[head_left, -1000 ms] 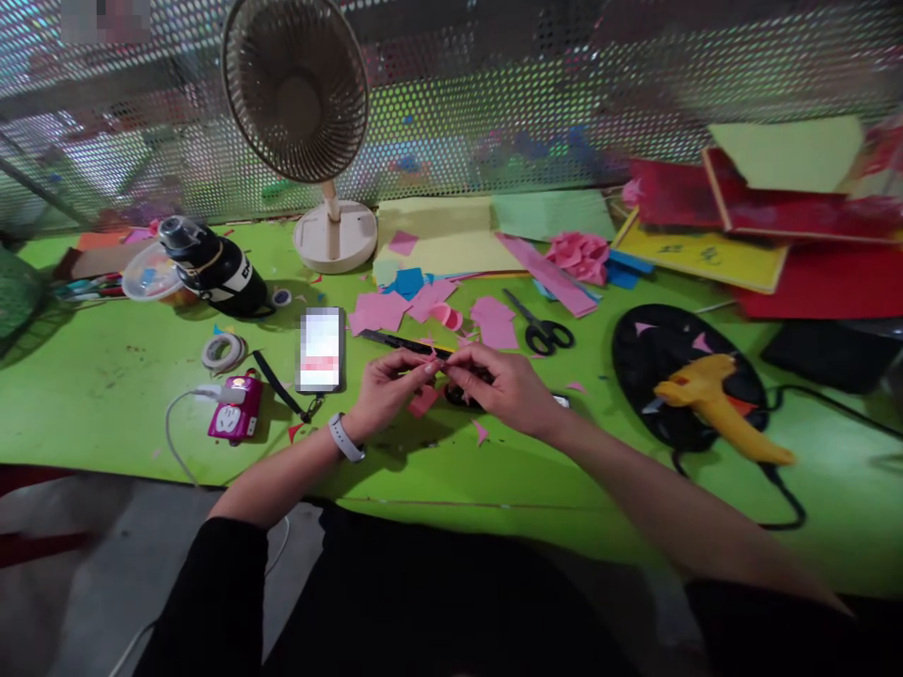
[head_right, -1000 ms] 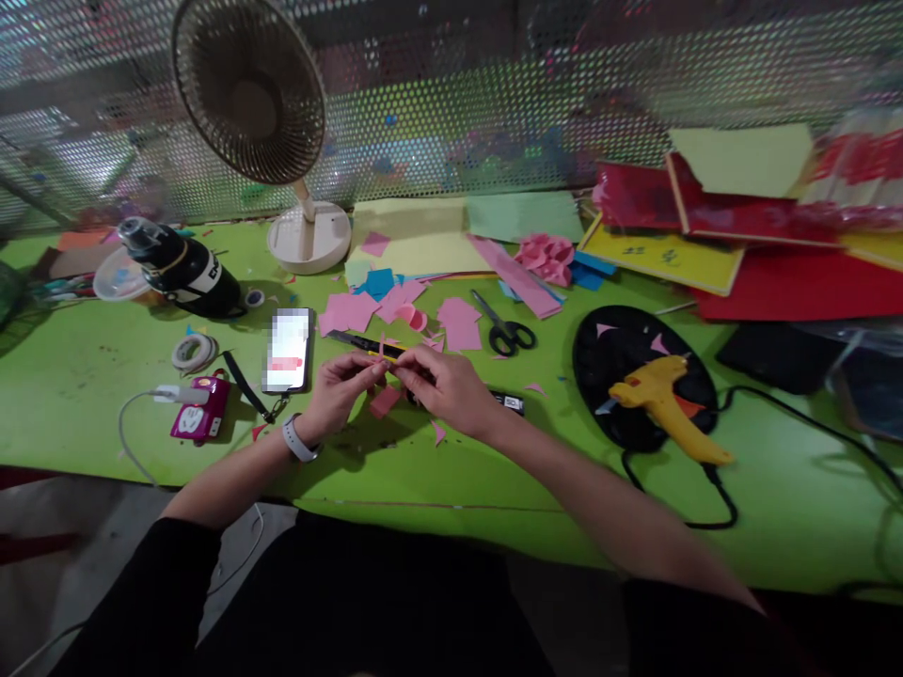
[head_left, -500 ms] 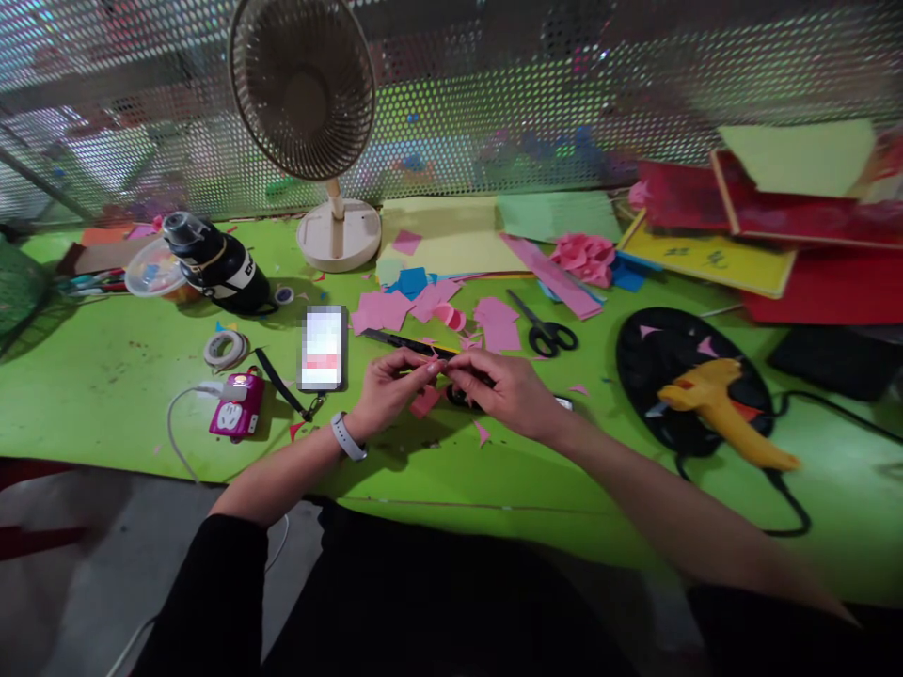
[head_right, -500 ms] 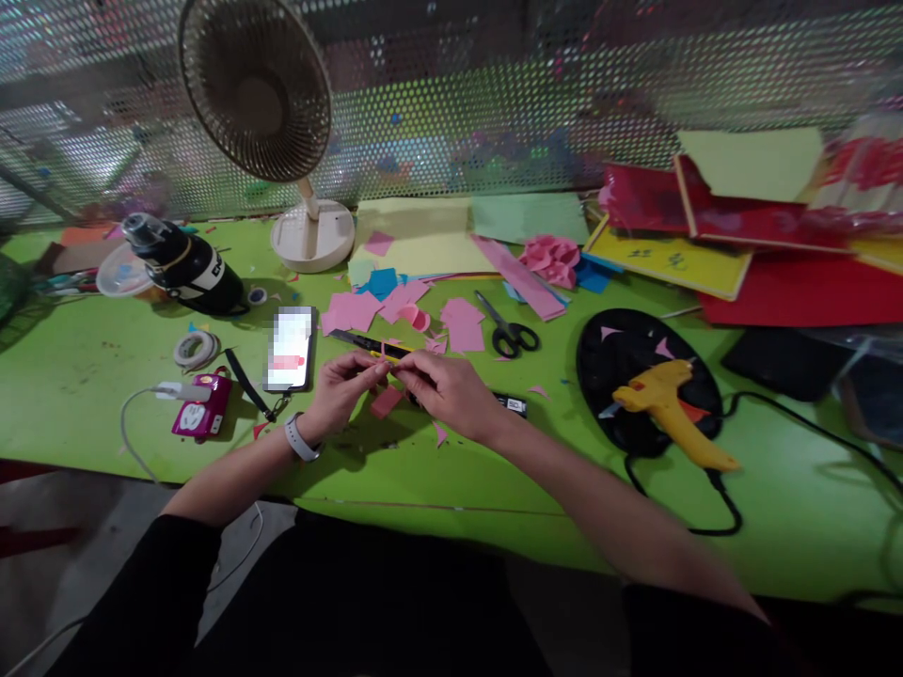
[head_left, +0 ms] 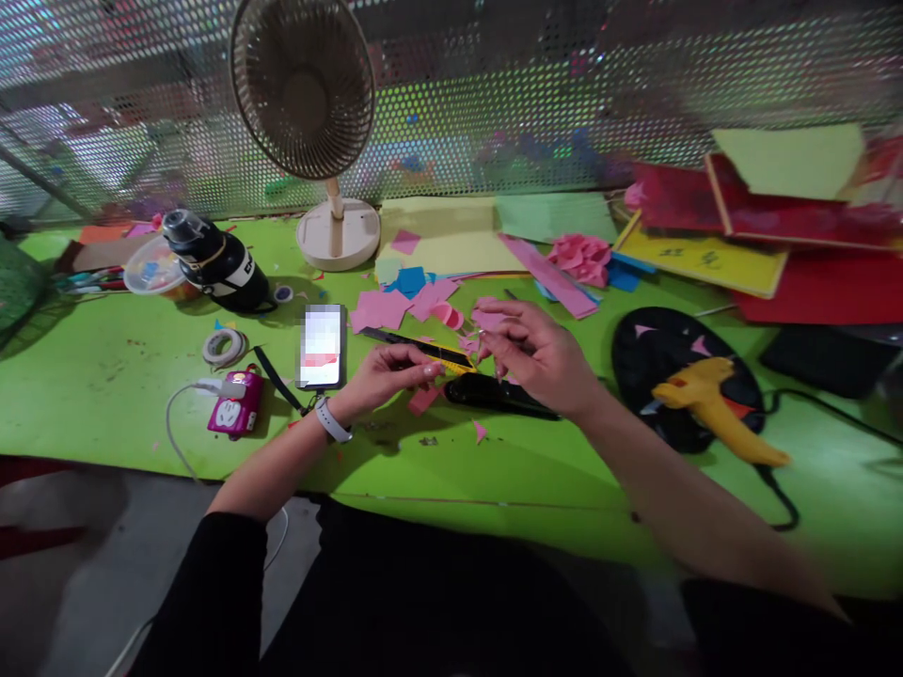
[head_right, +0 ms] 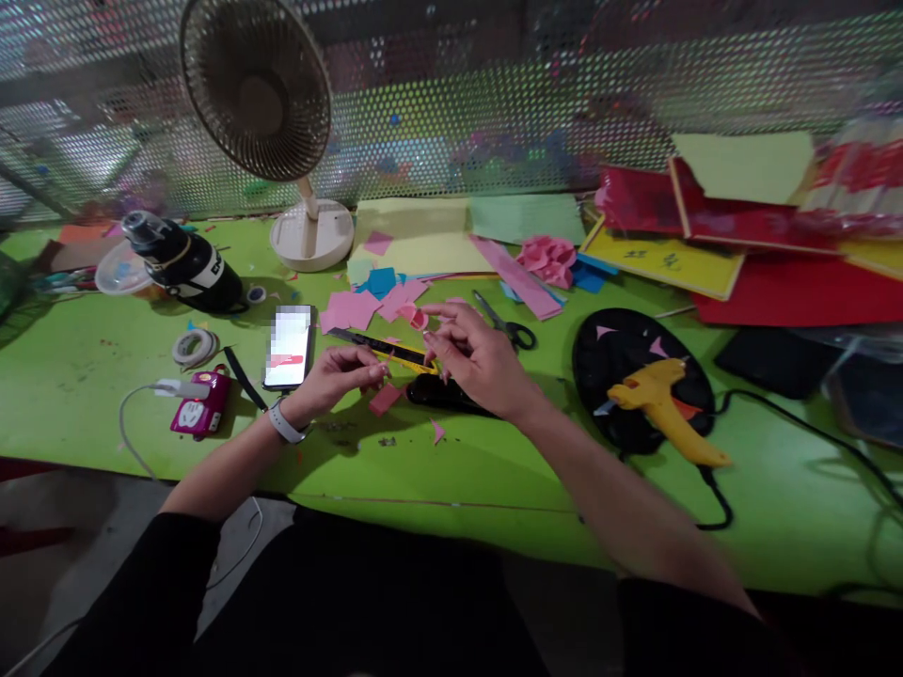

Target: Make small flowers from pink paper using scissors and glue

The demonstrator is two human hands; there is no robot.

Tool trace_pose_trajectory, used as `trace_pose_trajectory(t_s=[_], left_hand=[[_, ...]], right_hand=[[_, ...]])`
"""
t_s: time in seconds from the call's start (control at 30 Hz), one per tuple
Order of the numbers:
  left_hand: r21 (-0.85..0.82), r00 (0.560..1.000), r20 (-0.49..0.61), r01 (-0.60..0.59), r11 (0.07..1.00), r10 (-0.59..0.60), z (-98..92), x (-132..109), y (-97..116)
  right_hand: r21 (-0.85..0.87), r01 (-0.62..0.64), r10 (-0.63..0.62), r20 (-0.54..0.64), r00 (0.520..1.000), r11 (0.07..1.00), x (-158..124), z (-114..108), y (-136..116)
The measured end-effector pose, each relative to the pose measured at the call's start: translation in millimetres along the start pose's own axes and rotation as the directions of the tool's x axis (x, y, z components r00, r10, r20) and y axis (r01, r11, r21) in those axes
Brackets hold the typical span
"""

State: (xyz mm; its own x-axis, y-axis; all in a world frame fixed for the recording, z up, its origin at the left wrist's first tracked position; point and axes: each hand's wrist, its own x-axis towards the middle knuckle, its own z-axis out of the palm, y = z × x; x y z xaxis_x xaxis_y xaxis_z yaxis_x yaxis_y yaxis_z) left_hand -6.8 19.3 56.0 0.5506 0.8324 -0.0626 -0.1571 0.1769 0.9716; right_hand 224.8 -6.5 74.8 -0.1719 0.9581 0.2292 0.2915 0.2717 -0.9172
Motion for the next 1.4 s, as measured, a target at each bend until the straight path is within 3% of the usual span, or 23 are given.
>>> trace_pose_trajectory(t_s=[0.07, 0.2, 0.47, 0.57, 0.7, 0.8, 0.9, 1.0, 1.17, 1.4], left_hand=[[0.022, 0.994, 0.105, 0.038, 0.999, -0.040, -1.0, -2.0, 2.6], [0.028, 0.982, 0.177, 0.055, 0.998, -0.059, -2.5, -3.6, 1.6], [0.003, 0.982, 0.172, 0.080, 0.997, -0.080, -1.8, -2.8, -0.7], [-0.018, 0.981, 0.159, 0.114, 0.993, -0.110, -1.0, -2.4, -2.7], [-0.076, 0.993, 0.011, 0.117, 0.990, -0.117, 0.7, -0.8, -4.4], [-0.121, 0.987, -0.124, 0.090, 0.989, -0.105, 5.0, -1.7, -3.7], [-0.054, 0.993, -0.087, 0.069, 0.996, -0.073, 13.3, -6.0, -3.6], [0.017, 0.996, -0.033, 0.084, 0.996, -0.084, 22.2, -10.7, -5.7], [-0.019, 0.993, -0.080, 0.089, 0.996, -0.090, 25.7, -11.1, -11.0], [-0.075, 0.991, -0.043, 0.126, 0.989, -0.129, 23.5, -9.2, -16.9]], right_hand=[[0.036, -0.008, 0.007, 0.031, 1.000, 0.999, 0.1, 0.4, -4.4], [0.079, -0.114, 0.100, 0.165, 0.981, 0.990, -0.6, 4.8, -11.3], [0.185, -0.253, 0.158, 0.415, 0.896, 0.949, -2.7, 13.3, -19.8], [0.203, -0.279, 0.168, 0.438, 0.883, 0.938, -5.6, 17.5, -20.8], [0.257, -0.311, 0.209, 0.356, 0.911, 0.915, -9.0, 20.8, -14.4], [0.298, -0.265, 0.223, 0.167, 0.960, 0.917, -9.6, 21.5, -7.2], [0.260, -0.175, 0.193, -0.046, 0.980, 0.950, -8.3, 23.1, -4.8], [0.184, -0.118, 0.147, -0.150, 0.978, 0.976, -6.8, 27.0, -7.9], [0.164, -0.103, 0.135, -0.200, 0.971, 0.981, -6.6, 32.7, -10.7], [0.131, -0.074, 0.104, -0.237, 0.966, 0.989, -6.4, 37.3, -6.0]])
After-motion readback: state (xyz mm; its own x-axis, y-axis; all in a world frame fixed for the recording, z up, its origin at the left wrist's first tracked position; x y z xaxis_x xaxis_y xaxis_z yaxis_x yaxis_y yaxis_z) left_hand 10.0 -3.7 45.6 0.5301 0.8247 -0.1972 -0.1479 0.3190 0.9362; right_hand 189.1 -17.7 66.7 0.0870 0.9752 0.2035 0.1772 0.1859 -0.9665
